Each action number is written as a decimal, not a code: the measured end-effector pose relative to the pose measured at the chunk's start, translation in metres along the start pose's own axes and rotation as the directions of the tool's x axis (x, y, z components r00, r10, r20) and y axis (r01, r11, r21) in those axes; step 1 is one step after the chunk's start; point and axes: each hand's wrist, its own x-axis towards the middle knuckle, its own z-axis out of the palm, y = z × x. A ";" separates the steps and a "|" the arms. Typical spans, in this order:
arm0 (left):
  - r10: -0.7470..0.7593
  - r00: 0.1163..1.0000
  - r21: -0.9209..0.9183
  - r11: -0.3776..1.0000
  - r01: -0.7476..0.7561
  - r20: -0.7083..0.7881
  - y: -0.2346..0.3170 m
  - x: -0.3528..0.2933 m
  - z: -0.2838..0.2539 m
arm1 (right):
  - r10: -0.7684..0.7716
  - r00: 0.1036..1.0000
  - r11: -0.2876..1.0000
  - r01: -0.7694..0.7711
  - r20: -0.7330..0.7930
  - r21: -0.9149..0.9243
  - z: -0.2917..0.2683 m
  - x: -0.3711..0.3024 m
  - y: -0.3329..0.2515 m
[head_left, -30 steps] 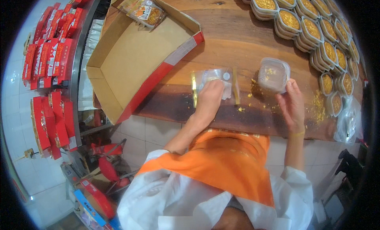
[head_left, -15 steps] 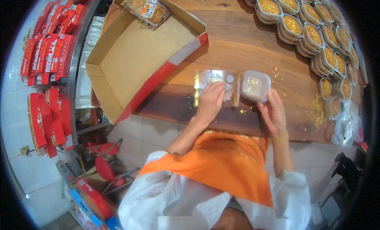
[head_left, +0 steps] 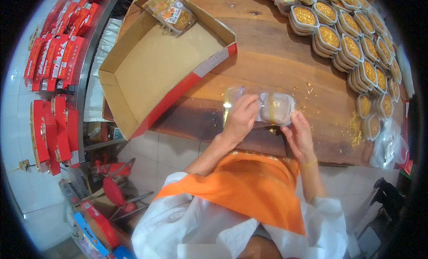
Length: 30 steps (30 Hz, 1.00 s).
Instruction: The person places small plastic containers filled with a yellow food item into clear plastic bags and then arranges the packaged items into a cardboard box. The person handles the containers and bags by hand, repeatedly picking up items from a wooden table and placing them into the box.
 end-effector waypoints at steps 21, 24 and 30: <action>-0.245 0.862 -0.819 0.281 0.501 0.444 0.031 0.060 -0.028 | -0.168 0.474 -0.599 0.648 0.865 -0.471 0.085 -0.035 -0.123; -0.167 0.799 -0.450 0.752 0.482 0.577 0.036 0.057 -0.034 | -0.164 0.417 -0.554 0.711 0.894 -0.433 0.094 -0.031 -0.126; -0.250 0.895 -0.514 0.747 0.421 0.371 0.047 0.092 -0.065 | -0.286 0.210 -0.583 0.736 0.935 -0.344 0.117 -0.025 -0.130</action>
